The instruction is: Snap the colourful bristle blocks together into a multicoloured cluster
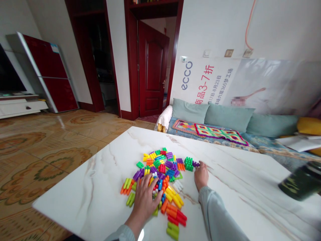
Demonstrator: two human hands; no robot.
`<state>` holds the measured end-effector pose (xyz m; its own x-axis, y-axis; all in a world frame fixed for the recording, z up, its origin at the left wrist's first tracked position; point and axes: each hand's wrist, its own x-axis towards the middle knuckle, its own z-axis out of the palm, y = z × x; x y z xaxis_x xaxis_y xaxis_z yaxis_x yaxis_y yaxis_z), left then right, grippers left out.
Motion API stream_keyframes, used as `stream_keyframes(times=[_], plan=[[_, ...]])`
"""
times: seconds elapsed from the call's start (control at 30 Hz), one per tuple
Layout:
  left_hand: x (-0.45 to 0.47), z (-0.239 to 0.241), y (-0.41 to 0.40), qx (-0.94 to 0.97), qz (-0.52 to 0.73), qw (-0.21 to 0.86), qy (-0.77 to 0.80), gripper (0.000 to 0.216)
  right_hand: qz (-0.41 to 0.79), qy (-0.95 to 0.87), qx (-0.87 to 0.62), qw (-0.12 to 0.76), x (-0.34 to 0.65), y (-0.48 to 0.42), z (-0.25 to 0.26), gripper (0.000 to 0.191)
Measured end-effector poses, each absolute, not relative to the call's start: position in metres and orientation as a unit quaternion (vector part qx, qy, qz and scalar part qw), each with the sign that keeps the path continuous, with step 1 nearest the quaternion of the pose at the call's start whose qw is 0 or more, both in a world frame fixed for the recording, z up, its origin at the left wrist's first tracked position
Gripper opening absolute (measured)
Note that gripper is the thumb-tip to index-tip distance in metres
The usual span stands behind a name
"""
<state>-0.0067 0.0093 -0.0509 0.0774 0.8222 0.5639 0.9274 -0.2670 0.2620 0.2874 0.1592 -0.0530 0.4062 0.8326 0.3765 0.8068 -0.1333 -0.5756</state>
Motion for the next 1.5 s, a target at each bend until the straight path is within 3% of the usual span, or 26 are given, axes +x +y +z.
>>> stream_keyframes(times=[0.4, 0.63, 0.97, 1.27, 1.5], plan=[[-0.005, -0.051, 0.01, -0.731, -0.306, 0.094, -0.603, 0.046, -0.029, -0.532, -0.698, 0.477, 0.274, 0.128, -0.039, 0.038], [-0.004, -0.052, 0.01, -0.729, -0.312, 0.09, -0.602, 0.046, 0.021, -0.741, -0.579, 0.34, 0.201, 0.127, -0.018, 0.022], [-0.006, -0.054, 0.01, -0.726, -0.322, 0.085, -0.602, 0.046, 0.006, -0.755, -0.638, 0.153, 0.146, 0.152, 0.004, 0.028], [-0.004, -0.05, 0.01, -0.727, -0.327, 0.078, -0.599, 0.044, 0.001, -0.762, -0.641, 0.093, 0.134, 0.155, 0.011, 0.03], [-0.006, -0.057, 0.012, -0.728, -0.331, 0.115, -0.589, 0.044, 0.003, -0.769, -0.627, 0.124, 0.133, 0.158, 0.013, 0.031]])
